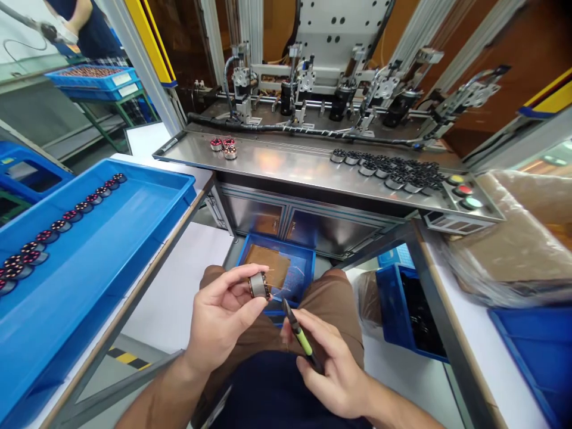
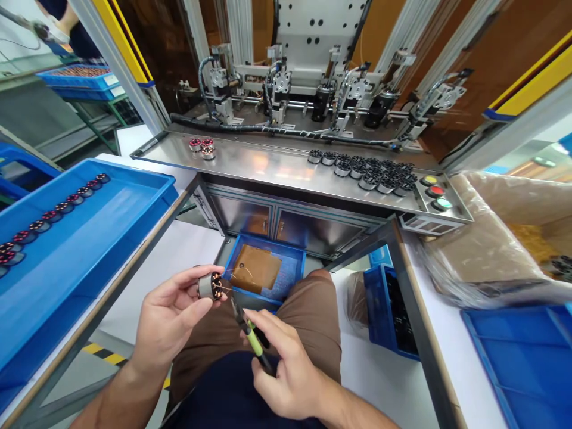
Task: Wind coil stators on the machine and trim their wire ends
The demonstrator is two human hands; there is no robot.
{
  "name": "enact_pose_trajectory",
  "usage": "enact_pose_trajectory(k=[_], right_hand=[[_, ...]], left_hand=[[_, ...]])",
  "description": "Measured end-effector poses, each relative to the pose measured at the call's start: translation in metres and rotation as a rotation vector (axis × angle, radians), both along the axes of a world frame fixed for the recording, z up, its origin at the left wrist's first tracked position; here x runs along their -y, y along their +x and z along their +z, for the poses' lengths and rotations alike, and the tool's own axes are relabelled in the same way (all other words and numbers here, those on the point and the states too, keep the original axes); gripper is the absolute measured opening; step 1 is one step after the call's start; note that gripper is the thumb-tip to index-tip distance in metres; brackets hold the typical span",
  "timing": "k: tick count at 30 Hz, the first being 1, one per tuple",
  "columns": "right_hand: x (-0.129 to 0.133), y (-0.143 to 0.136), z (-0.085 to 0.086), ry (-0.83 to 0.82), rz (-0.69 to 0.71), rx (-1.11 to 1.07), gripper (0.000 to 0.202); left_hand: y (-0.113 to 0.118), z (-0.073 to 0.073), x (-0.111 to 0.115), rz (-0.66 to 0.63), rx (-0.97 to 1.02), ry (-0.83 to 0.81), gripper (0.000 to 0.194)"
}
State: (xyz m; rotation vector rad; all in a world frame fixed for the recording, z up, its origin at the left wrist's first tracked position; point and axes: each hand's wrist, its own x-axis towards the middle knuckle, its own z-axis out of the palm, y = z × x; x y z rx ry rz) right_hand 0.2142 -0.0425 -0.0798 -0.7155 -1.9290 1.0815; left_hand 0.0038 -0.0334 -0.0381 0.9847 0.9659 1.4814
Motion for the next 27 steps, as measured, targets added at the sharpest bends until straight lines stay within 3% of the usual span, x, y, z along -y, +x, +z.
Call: enact_pose_trajectory(k=[4, 11, 20, 27], right_hand=[[-0.006, -0.006, 0.009, 0.026, 0.024, -0.051, 0.084], [-0.004, -0.007, 0.011, 0.046, -0.015, -0.026, 0.085], [-0.006, -0.005, 0.001, 0.049, -0.038, -0.008, 0.077], [-0.005, -0.004, 0.005, 0.047, -0.04, -0.006, 0.083]], left_hand=[[0.003, 0.004, 0.001, -0.036, 0.03, -0.002, 0.034], [0.004, 0.004, 0.002, -0.063, 0.027, -0.035, 0.035], [0.004, 0.002, 0.001, -0.036, -0.013, -0.051, 0.035], [0.003, -0.001, 0.001, 0.002, -0.076, 0.122, 0.023]])
